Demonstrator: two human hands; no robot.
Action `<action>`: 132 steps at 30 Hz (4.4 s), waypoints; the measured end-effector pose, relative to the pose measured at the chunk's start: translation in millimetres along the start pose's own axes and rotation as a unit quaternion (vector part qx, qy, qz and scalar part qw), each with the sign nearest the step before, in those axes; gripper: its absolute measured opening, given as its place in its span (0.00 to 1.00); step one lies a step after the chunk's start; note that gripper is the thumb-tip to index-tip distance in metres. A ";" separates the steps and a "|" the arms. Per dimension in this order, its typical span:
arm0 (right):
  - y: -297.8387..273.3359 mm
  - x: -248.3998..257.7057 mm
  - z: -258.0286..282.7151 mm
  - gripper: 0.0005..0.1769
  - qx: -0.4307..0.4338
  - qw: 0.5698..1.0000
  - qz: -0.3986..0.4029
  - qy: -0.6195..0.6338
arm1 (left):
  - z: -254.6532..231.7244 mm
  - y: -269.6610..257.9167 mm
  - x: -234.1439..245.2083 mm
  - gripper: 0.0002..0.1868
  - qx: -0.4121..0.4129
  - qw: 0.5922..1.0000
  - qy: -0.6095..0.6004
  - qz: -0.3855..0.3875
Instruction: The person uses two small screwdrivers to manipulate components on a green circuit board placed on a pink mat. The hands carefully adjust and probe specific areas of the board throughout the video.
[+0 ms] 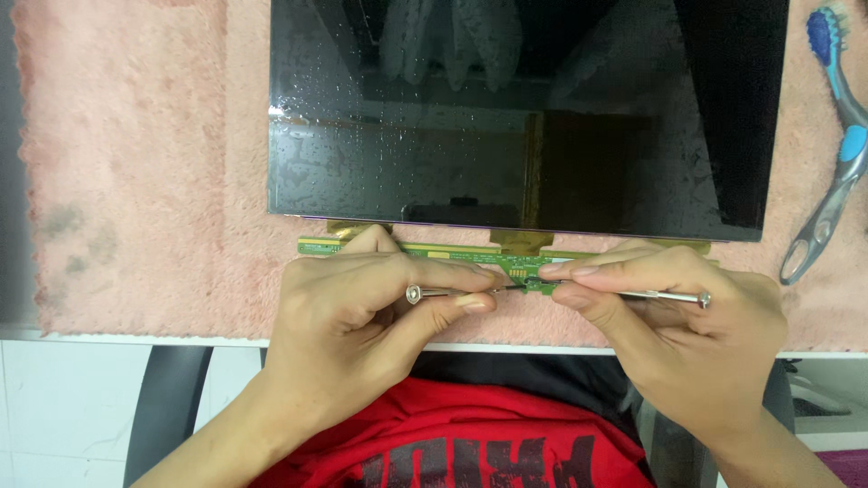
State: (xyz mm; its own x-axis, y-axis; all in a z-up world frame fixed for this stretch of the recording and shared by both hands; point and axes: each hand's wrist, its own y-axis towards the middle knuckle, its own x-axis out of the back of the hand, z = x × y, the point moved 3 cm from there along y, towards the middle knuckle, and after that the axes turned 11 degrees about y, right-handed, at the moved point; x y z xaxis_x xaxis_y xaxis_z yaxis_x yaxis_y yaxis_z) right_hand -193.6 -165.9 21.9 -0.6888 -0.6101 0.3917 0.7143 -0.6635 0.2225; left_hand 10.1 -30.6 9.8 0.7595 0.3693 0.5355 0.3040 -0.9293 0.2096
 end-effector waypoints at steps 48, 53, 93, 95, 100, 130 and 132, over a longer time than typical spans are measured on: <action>-4.7 2.8 -0.8 0.15 -0.001 0.999 -0.029 -0.042 | -3.0 2.4 1.0 0.05 0.019 1.000 0.008 -0.005; -4.6 1.3 -0.2 0.13 0.006 0.998 -0.024 -0.055 | -2.5 2.1 0.8 0.05 0.013 1.000 0.011 -0.006; -4.3 24.5 -7.7 0.09 0.002 0.999 -0.054 -0.006 | -10.0 1.1 -18.4 0.06 0.028 0.999 0.011 -0.043; -1.5 24.6 -2.0 0.10 -0.004 0.998 -0.058 0.003 | -11.9 2.4 -17.3 0.06 0.032 0.999 0.014 -0.036; 0.0 21.2 1.7 0.11 -0.004 0.999 -0.047 -0.009 | -13.4 2.2 -15.3 0.06 0.043 0.998 0.020 -0.030; -9.3 15.0 -9.3 0.08 -0.027 0.998 -0.064 -0.011 | -2.6 -1.4 -11.5 0.07 0.013 1.000 0.010 -0.017; -5.0 15.1 -5.1 0.10 0.009 0.999 -0.036 -0.030 | -6.5 1.5 -10.9 0.06 0.011 1.000 0.005 -0.017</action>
State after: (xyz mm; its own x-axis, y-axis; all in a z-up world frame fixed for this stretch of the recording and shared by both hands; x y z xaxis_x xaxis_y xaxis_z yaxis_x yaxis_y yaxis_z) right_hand -208.1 -173.9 22.1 -0.7302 -0.5337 0.4265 0.6655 -0.6968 0.2675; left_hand -1.5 -36.0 9.5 0.7432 0.4006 0.5358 0.3429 -0.9158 0.2092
